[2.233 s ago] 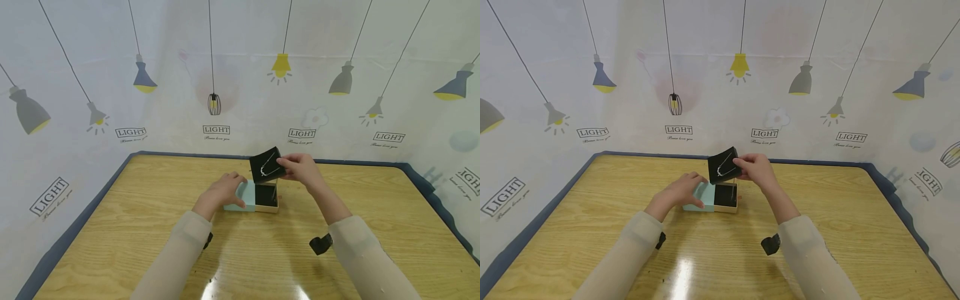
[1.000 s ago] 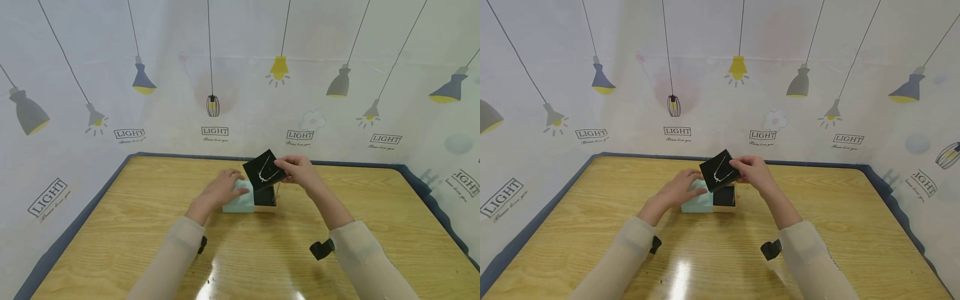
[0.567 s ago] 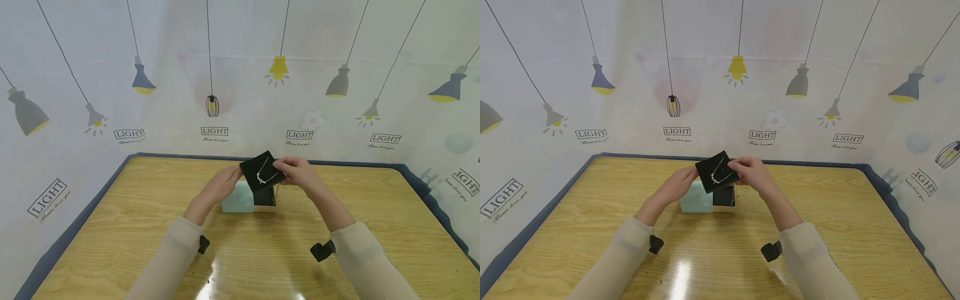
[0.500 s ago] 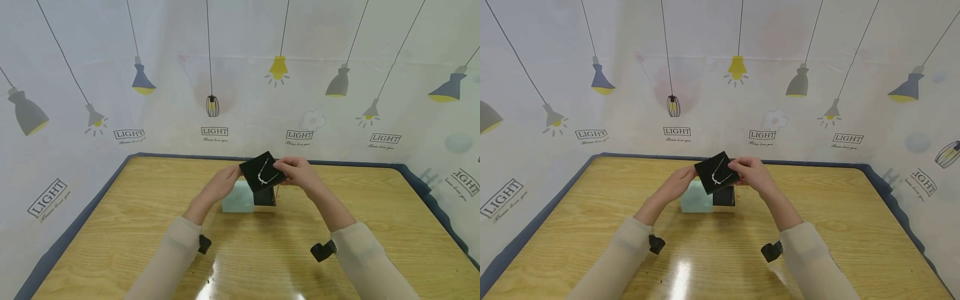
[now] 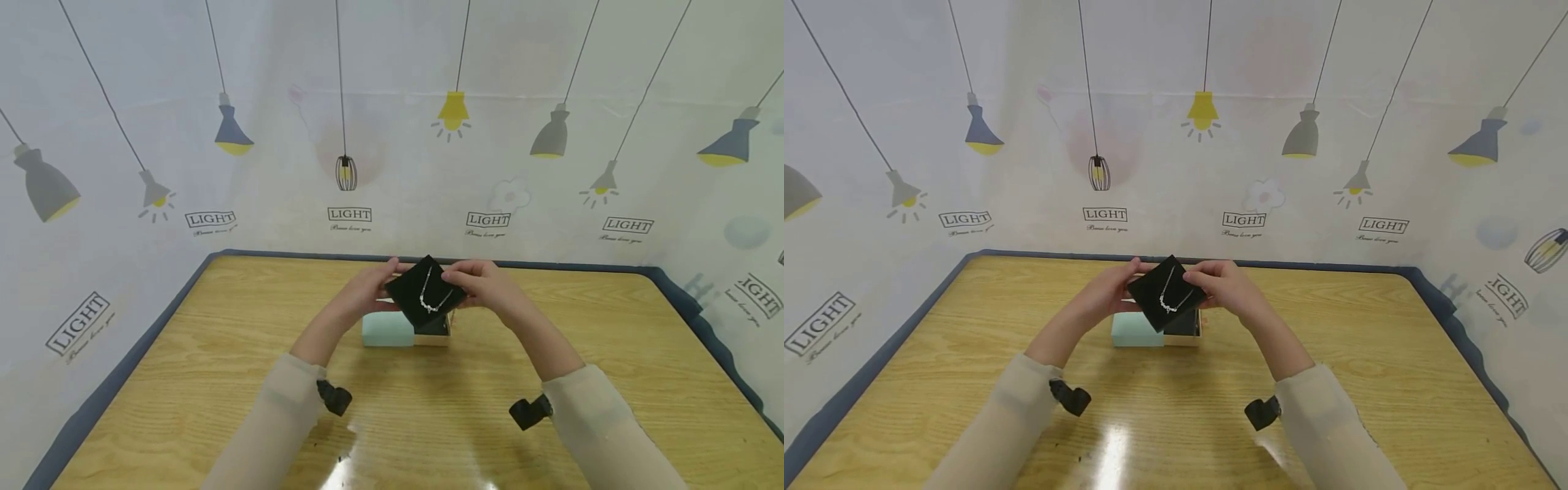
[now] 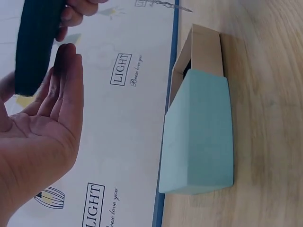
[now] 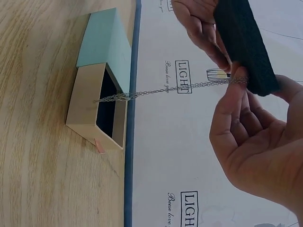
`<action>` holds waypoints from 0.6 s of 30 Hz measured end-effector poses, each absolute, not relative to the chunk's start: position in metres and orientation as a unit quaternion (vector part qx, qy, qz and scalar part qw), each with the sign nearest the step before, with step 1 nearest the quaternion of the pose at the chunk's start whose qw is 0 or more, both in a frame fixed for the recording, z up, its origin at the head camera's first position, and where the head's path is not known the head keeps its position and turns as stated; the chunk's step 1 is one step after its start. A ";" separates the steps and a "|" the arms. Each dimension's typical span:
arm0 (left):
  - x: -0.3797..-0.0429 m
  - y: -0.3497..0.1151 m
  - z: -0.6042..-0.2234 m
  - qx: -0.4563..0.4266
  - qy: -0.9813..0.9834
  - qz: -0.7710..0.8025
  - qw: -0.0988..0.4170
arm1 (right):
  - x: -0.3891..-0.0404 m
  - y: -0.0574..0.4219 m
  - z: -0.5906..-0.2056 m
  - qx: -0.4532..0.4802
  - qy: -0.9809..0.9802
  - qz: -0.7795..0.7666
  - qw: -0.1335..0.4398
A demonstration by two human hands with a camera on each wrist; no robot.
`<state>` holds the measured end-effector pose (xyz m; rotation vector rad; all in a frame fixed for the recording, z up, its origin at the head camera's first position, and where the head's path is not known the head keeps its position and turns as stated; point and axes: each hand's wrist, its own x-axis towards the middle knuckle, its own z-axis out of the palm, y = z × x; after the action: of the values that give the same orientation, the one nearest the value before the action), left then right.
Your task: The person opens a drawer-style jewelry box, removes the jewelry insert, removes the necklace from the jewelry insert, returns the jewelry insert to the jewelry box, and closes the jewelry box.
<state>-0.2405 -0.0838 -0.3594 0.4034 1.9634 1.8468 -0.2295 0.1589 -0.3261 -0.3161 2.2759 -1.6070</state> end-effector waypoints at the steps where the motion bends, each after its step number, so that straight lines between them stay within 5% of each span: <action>1: -0.240 -0.084 -0.359 0.147 0.701 0.664 0.214 | -0.229 0.159 -0.326 -0.117 0.805 -0.556 0.173; 18: -0.229 -0.084 -0.357 0.181 0.704 0.620 0.295 | -0.227 0.158 -0.331 -0.171 0.797 -0.531 0.231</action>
<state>-0.2292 -0.0842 -0.3568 0.4814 1.8741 1.6483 -0.2267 0.1578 -0.3309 -0.4711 2.1928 -1.4591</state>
